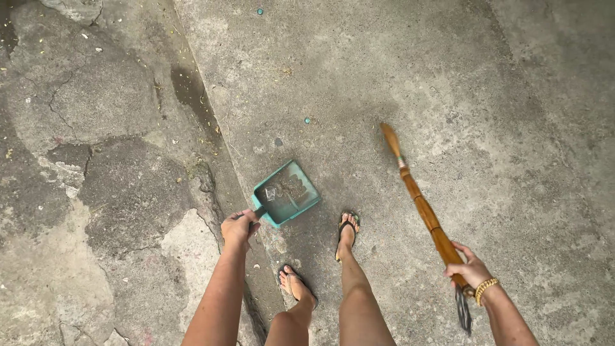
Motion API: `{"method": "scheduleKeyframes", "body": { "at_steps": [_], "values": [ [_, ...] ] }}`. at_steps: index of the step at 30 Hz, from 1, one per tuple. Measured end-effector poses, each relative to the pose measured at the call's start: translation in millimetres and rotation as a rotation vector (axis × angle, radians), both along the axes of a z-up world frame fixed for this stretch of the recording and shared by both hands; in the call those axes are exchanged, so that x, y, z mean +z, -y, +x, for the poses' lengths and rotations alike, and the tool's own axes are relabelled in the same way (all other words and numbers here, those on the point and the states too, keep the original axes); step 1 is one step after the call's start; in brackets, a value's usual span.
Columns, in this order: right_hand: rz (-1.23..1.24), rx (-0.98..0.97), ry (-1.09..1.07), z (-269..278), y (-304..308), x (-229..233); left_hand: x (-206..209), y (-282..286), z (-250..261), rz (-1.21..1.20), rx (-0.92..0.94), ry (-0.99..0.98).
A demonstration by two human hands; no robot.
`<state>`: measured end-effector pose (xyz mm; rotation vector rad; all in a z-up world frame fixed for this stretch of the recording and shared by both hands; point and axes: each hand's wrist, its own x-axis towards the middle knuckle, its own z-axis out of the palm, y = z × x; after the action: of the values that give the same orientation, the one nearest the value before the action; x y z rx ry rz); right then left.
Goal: Sweep the outdoor concrete floor with a broom and collect debris in a dustpan.
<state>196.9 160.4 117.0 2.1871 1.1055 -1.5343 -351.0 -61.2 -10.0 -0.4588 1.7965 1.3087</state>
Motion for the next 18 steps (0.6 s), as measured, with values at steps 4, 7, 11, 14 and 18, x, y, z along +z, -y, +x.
{"method": "scheduleKeyframes", "body": {
  "at_steps": [4, 7, 11, 14, 18],
  "values": [
    [0.159, -0.107, 0.042, 8.0, -111.0, -39.7, 12.9, -48.0, -10.4, 0.006, -0.010, 0.007],
    [0.230, -0.233, -0.036, -2.0, -183.1, -90.7, 11.0, -79.2, -14.0, -0.008, 0.030, 0.005],
    [0.204, -0.251, -0.076, -56.4, -219.8, -146.8, 23.7, -121.3, -13.5, -0.027, 0.051, 0.007],
    [0.071, -0.203, -0.078, -120.7, -178.8, -142.8, 27.5, -135.2, -6.5, -0.152, 0.050, 0.015],
    [-0.176, 0.142, -0.002, -147.8, -89.7, -97.6, 17.0, -148.1, 0.6, -0.075, 0.079, -0.013]
  ]
}}
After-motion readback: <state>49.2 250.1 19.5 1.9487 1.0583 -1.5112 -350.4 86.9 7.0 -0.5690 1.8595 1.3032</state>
